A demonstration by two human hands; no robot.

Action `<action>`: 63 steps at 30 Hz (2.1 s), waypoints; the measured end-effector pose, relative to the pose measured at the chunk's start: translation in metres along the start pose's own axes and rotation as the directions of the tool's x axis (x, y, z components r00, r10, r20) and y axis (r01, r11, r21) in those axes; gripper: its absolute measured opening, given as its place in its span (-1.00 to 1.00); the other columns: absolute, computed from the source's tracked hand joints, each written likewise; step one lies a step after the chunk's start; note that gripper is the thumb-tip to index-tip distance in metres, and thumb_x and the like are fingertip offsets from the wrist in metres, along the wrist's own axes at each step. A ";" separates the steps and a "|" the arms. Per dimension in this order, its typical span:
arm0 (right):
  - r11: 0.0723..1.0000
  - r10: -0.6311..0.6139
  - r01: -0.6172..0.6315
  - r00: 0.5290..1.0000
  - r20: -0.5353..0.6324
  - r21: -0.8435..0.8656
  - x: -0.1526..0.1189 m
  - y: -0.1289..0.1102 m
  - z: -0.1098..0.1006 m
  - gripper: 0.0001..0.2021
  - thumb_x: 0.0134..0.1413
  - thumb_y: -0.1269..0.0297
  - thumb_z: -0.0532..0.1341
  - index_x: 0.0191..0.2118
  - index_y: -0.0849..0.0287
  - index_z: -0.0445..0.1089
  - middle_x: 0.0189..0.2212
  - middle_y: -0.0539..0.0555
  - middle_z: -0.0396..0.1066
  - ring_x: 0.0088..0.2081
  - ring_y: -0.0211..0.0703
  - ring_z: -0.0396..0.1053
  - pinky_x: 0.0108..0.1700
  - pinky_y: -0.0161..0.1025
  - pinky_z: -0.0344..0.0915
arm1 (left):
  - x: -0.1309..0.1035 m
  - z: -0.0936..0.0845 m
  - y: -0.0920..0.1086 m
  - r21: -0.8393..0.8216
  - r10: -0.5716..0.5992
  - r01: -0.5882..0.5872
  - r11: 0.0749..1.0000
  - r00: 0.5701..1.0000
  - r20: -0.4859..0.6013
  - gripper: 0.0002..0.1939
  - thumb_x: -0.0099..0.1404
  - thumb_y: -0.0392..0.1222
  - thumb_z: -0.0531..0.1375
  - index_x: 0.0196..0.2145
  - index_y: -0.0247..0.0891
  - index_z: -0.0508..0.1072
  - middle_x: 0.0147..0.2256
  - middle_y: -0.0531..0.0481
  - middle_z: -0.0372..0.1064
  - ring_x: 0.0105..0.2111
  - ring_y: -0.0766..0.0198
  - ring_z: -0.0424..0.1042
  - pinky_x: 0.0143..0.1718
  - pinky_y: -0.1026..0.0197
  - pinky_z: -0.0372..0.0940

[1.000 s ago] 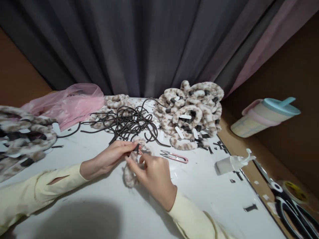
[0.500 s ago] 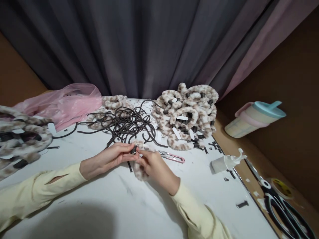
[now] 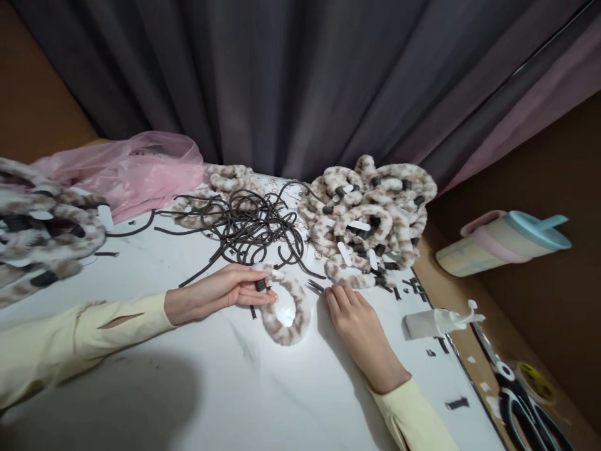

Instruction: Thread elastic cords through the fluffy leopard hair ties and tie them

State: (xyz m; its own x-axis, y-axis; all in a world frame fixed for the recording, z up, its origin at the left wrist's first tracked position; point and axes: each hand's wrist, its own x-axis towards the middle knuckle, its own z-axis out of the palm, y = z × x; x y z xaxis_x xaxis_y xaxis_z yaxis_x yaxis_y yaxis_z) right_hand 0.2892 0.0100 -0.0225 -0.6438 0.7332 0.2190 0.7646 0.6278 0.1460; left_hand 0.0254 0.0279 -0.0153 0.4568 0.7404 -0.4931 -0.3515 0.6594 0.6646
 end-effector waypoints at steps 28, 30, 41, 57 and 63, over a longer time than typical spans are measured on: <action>0.907 0.143 -0.084 0.983 -0.115 0.413 0.041 -0.063 -0.028 -0.70 0.26 0.27 -0.03 -0.08 0.33 0.34 -0.46 0.13 0.39 -0.60 -0.24 0.29 -0.57 -0.33 0.21 | 0.000 -0.003 -0.003 0.028 0.033 -0.033 0.999 0.999 0.020 -0.76 0.14 -0.12 0.28 -0.34 -0.38 0.42 -0.35 -0.10 0.44 -0.26 0.05 0.52 -0.05 0.06 0.33; 0.908 0.142 -0.080 0.982 -0.123 0.410 0.041 -0.064 -0.029 -0.70 0.26 0.28 -0.03 -0.08 0.33 0.34 -0.45 0.13 0.41 -0.59 -0.25 0.31 -0.56 -0.33 0.23 | 0.000 -0.002 -0.002 0.026 0.032 -0.032 0.999 0.999 0.014 -0.78 0.16 -0.14 0.27 -0.35 -0.39 0.42 -0.35 -0.11 0.43 -0.26 0.06 0.52 -0.05 0.07 0.33; 0.891 0.171 -0.086 0.973 -0.154 0.445 0.041 -0.067 -0.025 -0.72 0.25 0.28 0.00 -0.09 0.31 0.35 -0.45 0.14 0.42 -0.59 -0.26 0.33 -0.57 -0.35 0.22 | -0.001 -0.001 -0.001 0.013 0.032 -0.031 0.999 0.999 -0.018 -0.81 0.17 -0.17 0.25 -0.37 -0.37 0.40 -0.35 -0.10 0.42 -0.31 0.14 0.52 -0.01 0.04 0.30; 0.761 0.339 -0.181 0.930 -0.144 0.623 0.049 -0.078 -0.019 -0.79 0.16 0.33 0.11 -0.22 0.34 0.42 -0.55 0.05 0.38 -0.56 -0.27 0.31 -0.52 -0.37 0.21 | 0.000 0.005 -0.010 -0.066 0.149 -0.149 0.987 0.989 -0.006 -0.82 0.31 -0.21 0.11 -0.25 -0.40 0.39 -0.28 -0.16 0.44 -0.24 0.18 0.48 0.01 0.01 0.28; 0.789 0.308 -0.150 0.935 -0.173 0.595 0.046 -0.074 -0.017 -0.79 0.18 0.33 0.09 -0.17 0.34 0.40 -0.50 0.08 0.40 -0.55 -0.25 0.34 -0.51 -0.36 0.23 | 0.000 0.007 -0.009 -0.089 0.127 -0.129 0.988 0.991 -0.035 -0.85 0.29 -0.22 0.14 -0.33 -0.41 0.38 -0.31 -0.17 0.44 -0.25 0.14 0.49 0.01 0.02 0.28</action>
State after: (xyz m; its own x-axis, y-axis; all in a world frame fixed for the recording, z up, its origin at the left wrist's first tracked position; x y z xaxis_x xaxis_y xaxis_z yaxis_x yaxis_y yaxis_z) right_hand 0.2035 -0.0071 -0.0071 -0.3613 0.8341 0.4169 0.6819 0.5413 -0.4920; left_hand 0.0343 0.0217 -0.0173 0.3793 0.8222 -0.4244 -0.4792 0.5670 0.6701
